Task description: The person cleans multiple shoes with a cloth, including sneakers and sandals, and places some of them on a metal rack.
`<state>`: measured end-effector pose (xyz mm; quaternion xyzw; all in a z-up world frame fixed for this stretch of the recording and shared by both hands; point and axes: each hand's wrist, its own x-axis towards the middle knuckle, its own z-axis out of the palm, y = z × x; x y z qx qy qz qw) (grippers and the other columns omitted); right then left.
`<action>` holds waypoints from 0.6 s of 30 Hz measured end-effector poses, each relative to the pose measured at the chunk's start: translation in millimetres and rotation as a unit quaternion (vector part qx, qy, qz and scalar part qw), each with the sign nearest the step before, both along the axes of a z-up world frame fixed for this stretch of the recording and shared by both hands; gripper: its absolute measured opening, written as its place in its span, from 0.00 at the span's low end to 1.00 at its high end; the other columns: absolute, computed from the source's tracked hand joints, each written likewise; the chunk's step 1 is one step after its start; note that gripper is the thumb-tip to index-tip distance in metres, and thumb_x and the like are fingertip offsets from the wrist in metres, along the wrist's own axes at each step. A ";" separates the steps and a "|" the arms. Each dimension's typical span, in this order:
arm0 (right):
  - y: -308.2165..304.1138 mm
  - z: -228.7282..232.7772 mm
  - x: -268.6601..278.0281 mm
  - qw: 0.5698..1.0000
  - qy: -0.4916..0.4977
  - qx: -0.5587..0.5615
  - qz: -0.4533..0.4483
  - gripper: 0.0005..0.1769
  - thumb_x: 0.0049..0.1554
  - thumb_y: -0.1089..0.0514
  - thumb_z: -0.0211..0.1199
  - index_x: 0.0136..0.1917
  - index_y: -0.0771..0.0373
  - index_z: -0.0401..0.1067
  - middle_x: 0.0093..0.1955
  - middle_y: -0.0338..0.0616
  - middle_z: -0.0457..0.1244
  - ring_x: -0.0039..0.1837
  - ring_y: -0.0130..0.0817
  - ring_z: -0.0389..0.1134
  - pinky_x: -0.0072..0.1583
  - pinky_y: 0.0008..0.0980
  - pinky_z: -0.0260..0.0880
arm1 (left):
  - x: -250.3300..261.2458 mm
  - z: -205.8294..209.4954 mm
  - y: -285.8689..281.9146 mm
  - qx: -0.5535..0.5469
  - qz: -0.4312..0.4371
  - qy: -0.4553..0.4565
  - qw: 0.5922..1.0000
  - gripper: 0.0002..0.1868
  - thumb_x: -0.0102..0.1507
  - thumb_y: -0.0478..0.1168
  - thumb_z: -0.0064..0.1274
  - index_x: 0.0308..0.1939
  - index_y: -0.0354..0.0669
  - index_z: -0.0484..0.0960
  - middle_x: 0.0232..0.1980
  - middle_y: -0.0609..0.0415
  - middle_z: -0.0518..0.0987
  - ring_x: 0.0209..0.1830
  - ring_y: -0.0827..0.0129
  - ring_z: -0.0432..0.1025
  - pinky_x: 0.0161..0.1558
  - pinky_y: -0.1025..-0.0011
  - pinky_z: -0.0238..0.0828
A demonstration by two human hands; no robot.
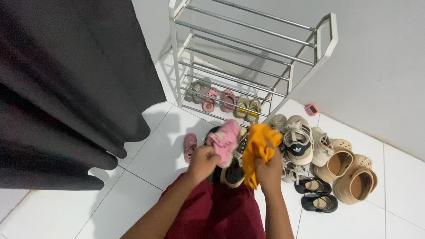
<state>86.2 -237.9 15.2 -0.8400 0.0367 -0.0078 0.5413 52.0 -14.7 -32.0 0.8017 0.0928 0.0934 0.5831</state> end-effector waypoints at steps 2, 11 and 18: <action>19.5 15.4 6.0 0.986 -0.147 -0.082 0.009 0.41 0.46 0.74 0.58 0.73 0.59 0.66 0.68 0.60 0.60 0.69 0.52 0.63 0.68 0.41 0.65 | -2.8 2.0 -14.0 -0.040 -0.038 -0.017 0.998 0.08 0.54 0.34 0.58 0.23 0.35 0.77 0.24 0.49 0.78 0.23 0.72 0.70 0.27 0.68 0.67; 44.7 -29.4 -61.7 0.955 -0.060 -0.039 0.287 0.28 0.42 0.72 0.70 0.57 0.61 0.76 0.63 0.55 0.68 0.69 0.50 0.68 0.69 0.38 0.66 | -10.6 -21.0 19.8 0.039 0.109 0.016 0.993 0.12 0.58 0.35 0.58 0.25 0.33 0.73 0.24 0.46 0.75 0.22 0.66 0.68 0.28 0.65 0.67; 39.8 34.0 3.3 0.981 -0.180 -0.033 0.072 0.35 0.47 0.77 0.57 0.67 0.63 0.71 0.67 0.55 0.65 0.68 0.48 0.68 0.67 0.38 0.66 | -13.1 6.6 1.1 0.018 -0.005 0.066 0.998 0.08 0.57 0.35 0.55 0.26 0.37 0.75 0.36 0.51 0.77 0.24 0.64 0.71 0.23 0.64 0.71</action>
